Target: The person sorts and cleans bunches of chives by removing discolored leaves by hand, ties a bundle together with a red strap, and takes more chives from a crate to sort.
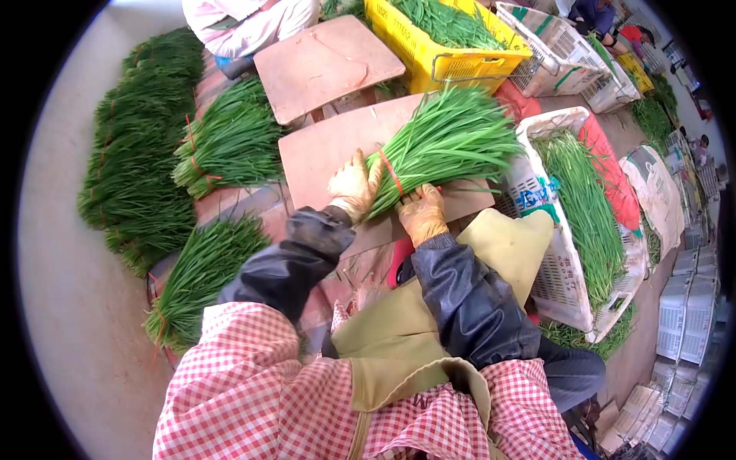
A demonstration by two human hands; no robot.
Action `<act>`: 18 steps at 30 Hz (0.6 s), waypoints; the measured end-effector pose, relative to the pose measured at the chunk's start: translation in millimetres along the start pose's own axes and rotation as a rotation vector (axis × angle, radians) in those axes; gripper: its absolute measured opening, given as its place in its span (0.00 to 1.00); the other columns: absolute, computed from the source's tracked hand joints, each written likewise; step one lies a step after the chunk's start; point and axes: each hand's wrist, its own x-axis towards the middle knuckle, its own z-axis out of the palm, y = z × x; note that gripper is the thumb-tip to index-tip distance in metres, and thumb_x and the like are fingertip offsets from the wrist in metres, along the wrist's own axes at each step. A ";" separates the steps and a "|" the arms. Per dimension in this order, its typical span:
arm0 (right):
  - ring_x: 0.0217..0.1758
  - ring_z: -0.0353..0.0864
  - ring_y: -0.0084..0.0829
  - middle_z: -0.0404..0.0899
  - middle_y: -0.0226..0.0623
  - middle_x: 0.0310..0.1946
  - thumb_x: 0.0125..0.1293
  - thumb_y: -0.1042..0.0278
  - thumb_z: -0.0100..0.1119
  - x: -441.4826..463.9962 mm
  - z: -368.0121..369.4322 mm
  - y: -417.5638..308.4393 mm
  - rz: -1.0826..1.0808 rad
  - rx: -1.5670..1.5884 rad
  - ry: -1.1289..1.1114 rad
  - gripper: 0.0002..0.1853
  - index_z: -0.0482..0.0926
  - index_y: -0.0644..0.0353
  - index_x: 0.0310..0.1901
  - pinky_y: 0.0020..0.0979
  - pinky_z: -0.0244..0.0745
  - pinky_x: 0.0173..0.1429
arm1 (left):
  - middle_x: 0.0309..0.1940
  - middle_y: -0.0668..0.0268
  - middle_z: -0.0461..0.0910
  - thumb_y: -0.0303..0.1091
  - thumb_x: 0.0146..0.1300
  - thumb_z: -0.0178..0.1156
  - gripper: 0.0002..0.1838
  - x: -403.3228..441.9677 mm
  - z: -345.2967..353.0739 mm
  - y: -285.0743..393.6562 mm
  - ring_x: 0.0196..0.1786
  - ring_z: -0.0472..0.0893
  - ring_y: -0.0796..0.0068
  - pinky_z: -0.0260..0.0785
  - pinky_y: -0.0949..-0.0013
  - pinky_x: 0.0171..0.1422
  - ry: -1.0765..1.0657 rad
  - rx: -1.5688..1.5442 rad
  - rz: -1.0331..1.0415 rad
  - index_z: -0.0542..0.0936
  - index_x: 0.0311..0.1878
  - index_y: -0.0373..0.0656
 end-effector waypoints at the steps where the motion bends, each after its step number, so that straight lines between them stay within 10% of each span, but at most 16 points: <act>1: 0.65 0.64 0.41 0.70 0.40 0.61 0.70 0.56 0.43 0.6 1.1 -4.7 0.064 0.057 0.003 0.19 0.71 0.58 0.55 0.52 0.58 0.68 | 0.66 0.45 0.67 0.59 0.61 0.55 0.44 -2.3 -5.9 8.3 0.70 0.64 0.47 0.50 0.41 0.72 0.010 0.004 0.013 0.60 0.71 0.33; 4: 0.61 0.66 0.44 0.71 0.39 0.58 0.71 0.58 0.42 6.0 -10.5 -2.0 0.135 0.156 -0.107 0.16 0.71 0.58 0.52 0.55 0.57 0.69 | 0.74 0.44 0.52 0.57 0.50 0.62 0.56 -39.5 -32.4 59.4 0.78 0.51 0.50 0.36 0.42 0.79 -0.042 0.656 0.238 0.50 0.74 0.31; 7: 0.58 0.68 0.42 0.68 0.40 0.64 0.71 0.57 0.43 25.9 -25.8 -2.7 0.210 0.286 -0.385 0.16 0.73 0.56 0.52 0.48 0.57 0.70 | 0.73 0.42 0.52 0.48 0.54 0.61 0.51 -32.4 10.4 53.5 0.77 0.52 0.45 0.36 0.42 0.78 0.079 0.797 0.266 0.47 0.75 0.32; 10: 0.48 0.76 0.37 0.79 0.42 0.50 0.70 0.57 0.47 -19.6 -22.8 -15.5 0.263 0.156 -0.427 0.11 0.75 0.53 0.37 0.43 0.68 0.60 | 0.73 0.43 0.55 0.43 0.52 0.62 0.51 -2.1 15.6 40.7 0.76 0.54 0.45 0.35 0.37 0.77 0.123 0.753 0.236 0.48 0.74 0.31; 14: 0.32 0.77 0.34 0.78 0.35 0.26 0.68 0.56 0.49 -44.2 -16.7 -14.3 0.145 -0.115 -0.407 0.16 0.67 0.50 0.23 0.35 0.74 0.45 | 0.71 0.43 0.58 0.70 0.37 0.70 0.69 40.6 -26.3 51.5 0.75 0.57 0.49 0.40 0.44 0.78 -0.180 0.706 0.097 0.51 0.73 0.31; 18: 0.28 0.72 0.26 0.74 0.33 0.23 0.69 0.54 0.46 -69.2 4.4 -26.8 -0.213 -0.651 -0.439 0.18 0.65 0.51 0.22 0.30 0.68 0.38 | 0.62 0.46 0.71 0.70 0.36 0.69 0.58 68.6 -29.9 29.6 0.67 0.69 0.48 0.50 0.45 0.75 -0.350 0.619 0.210 0.67 0.64 0.33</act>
